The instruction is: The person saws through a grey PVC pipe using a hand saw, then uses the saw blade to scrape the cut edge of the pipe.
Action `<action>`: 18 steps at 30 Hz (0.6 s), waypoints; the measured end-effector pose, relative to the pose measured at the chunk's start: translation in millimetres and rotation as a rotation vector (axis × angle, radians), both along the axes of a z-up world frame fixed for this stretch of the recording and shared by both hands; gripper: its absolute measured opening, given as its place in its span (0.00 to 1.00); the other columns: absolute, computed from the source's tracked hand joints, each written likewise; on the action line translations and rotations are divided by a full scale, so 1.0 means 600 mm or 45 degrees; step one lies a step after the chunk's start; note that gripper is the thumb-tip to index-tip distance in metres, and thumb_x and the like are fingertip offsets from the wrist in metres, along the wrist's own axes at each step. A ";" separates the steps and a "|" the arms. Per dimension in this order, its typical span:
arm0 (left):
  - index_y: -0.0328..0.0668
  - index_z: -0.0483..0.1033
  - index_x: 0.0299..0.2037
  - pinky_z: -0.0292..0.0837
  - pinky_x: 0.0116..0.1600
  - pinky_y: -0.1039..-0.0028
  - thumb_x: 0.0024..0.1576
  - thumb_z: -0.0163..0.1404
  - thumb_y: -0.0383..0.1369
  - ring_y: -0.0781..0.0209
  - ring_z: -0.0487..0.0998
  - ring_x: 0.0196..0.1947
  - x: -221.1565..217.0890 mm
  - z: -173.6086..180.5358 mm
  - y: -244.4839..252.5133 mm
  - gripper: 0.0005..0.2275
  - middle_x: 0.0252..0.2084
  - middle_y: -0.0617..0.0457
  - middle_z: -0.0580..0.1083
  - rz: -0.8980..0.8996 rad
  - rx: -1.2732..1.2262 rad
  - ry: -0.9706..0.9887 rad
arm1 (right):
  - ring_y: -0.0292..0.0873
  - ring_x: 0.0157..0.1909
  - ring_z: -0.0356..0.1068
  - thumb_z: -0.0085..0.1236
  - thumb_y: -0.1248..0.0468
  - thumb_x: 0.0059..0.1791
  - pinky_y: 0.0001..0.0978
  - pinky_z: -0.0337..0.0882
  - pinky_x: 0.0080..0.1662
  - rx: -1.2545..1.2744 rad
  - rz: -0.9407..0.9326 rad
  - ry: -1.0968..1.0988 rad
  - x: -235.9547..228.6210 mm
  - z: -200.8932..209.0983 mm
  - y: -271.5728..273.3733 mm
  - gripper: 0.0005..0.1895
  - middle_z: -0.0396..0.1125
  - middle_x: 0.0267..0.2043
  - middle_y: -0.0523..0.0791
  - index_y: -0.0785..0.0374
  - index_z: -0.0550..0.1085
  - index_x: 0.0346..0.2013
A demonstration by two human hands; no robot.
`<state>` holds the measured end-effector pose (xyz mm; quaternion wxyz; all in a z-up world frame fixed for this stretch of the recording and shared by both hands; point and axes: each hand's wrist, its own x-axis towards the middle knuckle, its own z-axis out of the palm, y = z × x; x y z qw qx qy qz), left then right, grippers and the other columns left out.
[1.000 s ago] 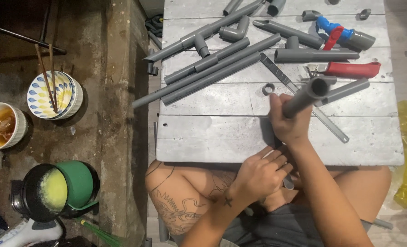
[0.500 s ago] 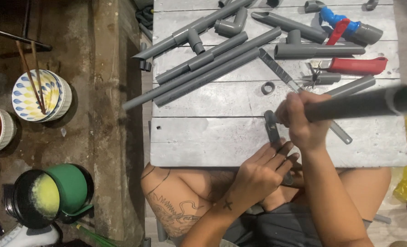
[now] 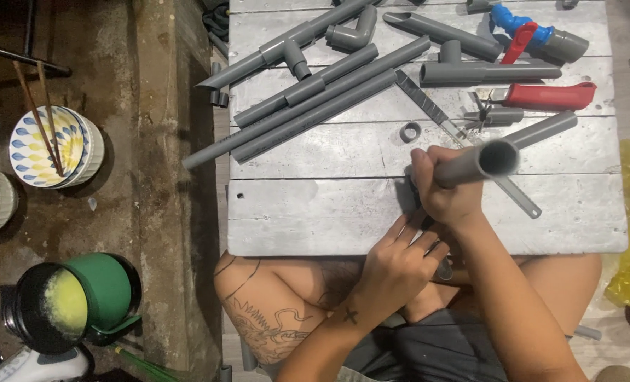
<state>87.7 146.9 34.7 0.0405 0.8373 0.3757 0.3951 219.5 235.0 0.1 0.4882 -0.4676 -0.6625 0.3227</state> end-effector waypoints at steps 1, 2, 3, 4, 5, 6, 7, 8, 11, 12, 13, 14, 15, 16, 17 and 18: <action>0.37 0.77 0.29 0.75 0.59 0.63 0.62 0.50 0.17 0.48 0.78 0.44 0.000 0.001 0.000 0.10 0.33 0.49 0.74 -0.003 0.004 0.005 | 0.35 0.17 0.56 0.48 0.67 0.58 0.25 0.54 0.23 -0.012 -0.042 -0.052 0.002 -0.004 -0.001 0.24 0.58 0.16 0.40 0.58 0.61 0.17; 0.37 0.77 0.30 0.75 0.58 0.65 0.63 0.51 0.18 0.47 0.80 0.46 0.000 0.002 0.000 0.10 0.34 0.49 0.74 -0.005 0.008 0.009 | 0.35 0.17 0.55 0.48 0.65 0.59 0.24 0.53 0.23 -0.024 -0.084 -0.103 0.003 -0.009 -0.001 0.24 0.57 0.15 0.39 0.57 0.60 0.17; 0.37 0.77 0.30 0.75 0.58 0.65 0.63 0.51 0.18 0.47 0.80 0.46 -0.001 0.003 -0.002 0.10 0.34 0.49 0.74 -0.005 0.001 0.008 | 0.35 0.17 0.55 0.48 0.65 0.59 0.24 0.53 0.23 -0.031 -0.083 -0.105 0.000 -0.006 0.004 0.24 0.57 0.15 0.39 0.57 0.60 0.17; 0.35 0.78 0.31 0.76 0.58 0.63 0.63 0.51 0.18 0.46 0.79 0.47 -0.001 0.004 -0.003 0.08 0.37 0.47 0.75 0.000 0.002 -0.012 | 0.35 0.18 0.54 0.49 0.65 0.59 0.26 0.52 0.24 -0.051 -0.127 -0.128 -0.004 -0.003 0.009 0.26 0.56 0.15 0.39 0.58 0.60 0.16; 0.34 0.80 0.33 0.77 0.59 0.60 0.63 0.51 0.18 0.44 0.79 0.47 0.001 0.006 0.000 0.07 0.40 0.44 0.77 0.005 0.015 -0.039 | 0.36 0.19 0.53 0.51 0.65 0.59 0.29 0.52 0.26 -0.058 -0.170 -0.157 -0.004 0.002 0.020 0.27 0.55 0.15 0.39 0.59 0.60 0.15; 0.34 0.80 0.33 0.77 0.59 0.60 0.63 0.51 0.18 0.44 0.79 0.47 0.003 0.005 -0.001 0.07 0.40 0.44 0.77 0.006 0.020 -0.046 | 0.36 0.19 0.53 0.51 0.65 0.59 0.29 0.52 0.26 -0.054 -0.170 -0.164 -0.002 0.010 0.014 0.27 0.55 0.15 0.39 0.59 0.60 0.15; 0.36 0.80 0.33 0.76 0.58 0.63 0.63 0.52 0.19 0.46 0.79 0.46 0.002 0.004 -0.002 0.07 0.39 0.47 0.77 0.018 0.021 -0.009 | 0.35 0.18 0.52 0.50 0.64 0.58 0.29 0.52 0.25 -0.143 -0.146 -0.191 -0.002 0.017 0.006 0.27 0.54 0.14 0.39 0.58 0.59 0.14; 0.38 0.80 0.33 0.75 0.57 0.65 0.63 0.53 0.20 0.48 0.80 0.46 0.000 0.003 -0.003 0.07 0.37 0.49 0.77 0.031 0.022 0.029 | 0.35 0.18 0.52 0.50 0.62 0.58 0.29 0.52 0.24 -0.233 -0.122 -0.218 -0.003 0.024 -0.001 0.28 0.53 0.13 0.38 0.57 0.57 0.13; 0.36 0.77 0.30 0.75 0.55 0.66 0.63 0.51 0.18 0.49 0.77 0.41 0.000 0.002 -0.005 0.09 0.34 0.48 0.74 0.013 -0.004 0.032 | 0.36 0.17 0.53 0.51 0.65 0.56 0.28 0.53 0.25 -0.140 -0.136 -0.176 -0.009 0.027 0.006 0.27 0.54 0.13 0.38 0.57 0.58 0.13; 0.36 0.77 0.30 0.75 0.55 0.66 0.63 0.51 0.18 0.49 0.77 0.41 0.008 -0.021 -0.008 0.09 0.34 0.48 0.74 0.016 -0.012 0.032 | 0.36 0.17 0.53 0.51 0.65 0.56 0.28 0.53 0.25 -0.148 -0.132 -0.177 -0.007 0.011 0.020 0.27 0.54 0.13 0.38 0.57 0.58 0.13; 0.39 0.79 0.32 0.76 0.57 0.62 0.61 0.53 0.24 0.47 0.79 0.43 0.016 -0.043 -0.011 0.06 0.34 0.48 0.76 0.042 0.008 0.015 | 0.37 0.14 0.52 0.50 0.61 0.56 0.28 0.52 0.24 -0.041 -0.157 -0.239 -0.003 -0.004 0.033 0.26 0.53 0.11 0.39 0.55 0.61 0.12; 0.43 0.81 0.34 0.77 0.59 0.58 0.60 0.54 0.30 0.45 0.82 0.45 0.025 -0.064 -0.014 0.04 0.35 0.49 0.77 0.067 0.026 -0.003 | 0.38 0.11 0.51 0.50 0.57 0.55 0.27 0.52 0.24 0.065 -0.179 -0.301 0.000 -0.018 0.046 0.26 0.52 0.08 0.39 0.52 0.63 0.11; 0.43 0.81 0.34 0.77 0.59 0.58 0.60 0.54 0.30 0.45 0.82 0.45 0.030 -0.079 -0.018 0.04 0.35 0.49 0.77 0.067 0.033 0.001 | 0.38 0.11 0.51 0.50 0.57 0.55 0.27 0.52 0.24 0.072 -0.181 -0.296 0.002 -0.020 0.035 0.26 0.52 0.08 0.39 0.52 0.63 0.11; 0.45 0.81 0.34 0.77 0.58 0.58 0.61 0.54 0.30 0.47 0.81 0.43 0.035 -0.093 -0.021 0.05 0.34 0.50 0.76 0.093 0.045 -0.004 | 0.39 0.12 0.49 0.51 0.57 0.55 0.29 0.51 0.24 0.056 -0.154 -0.307 0.004 -0.020 0.024 0.26 0.50 0.08 0.39 0.53 0.63 0.11; 0.46 0.81 0.33 0.77 0.57 0.59 0.62 0.53 0.31 0.49 0.81 0.41 0.040 -0.108 -0.024 0.06 0.33 0.52 0.75 0.121 0.056 -0.011 | 0.41 0.12 0.47 0.51 0.57 0.54 0.31 0.51 0.25 0.040 -0.125 -0.320 0.005 -0.022 0.012 0.26 0.49 0.09 0.39 0.54 0.62 0.11; 0.46 0.81 0.33 0.77 0.57 0.59 0.62 0.53 0.31 0.49 0.81 0.41 0.037 -0.105 -0.022 0.06 0.33 0.52 0.75 0.122 0.063 -0.008 | 0.41 0.12 0.47 0.51 0.57 0.54 0.31 0.51 0.25 0.046 -0.125 -0.316 0.005 -0.029 0.022 0.26 0.49 0.09 0.39 0.54 0.62 0.11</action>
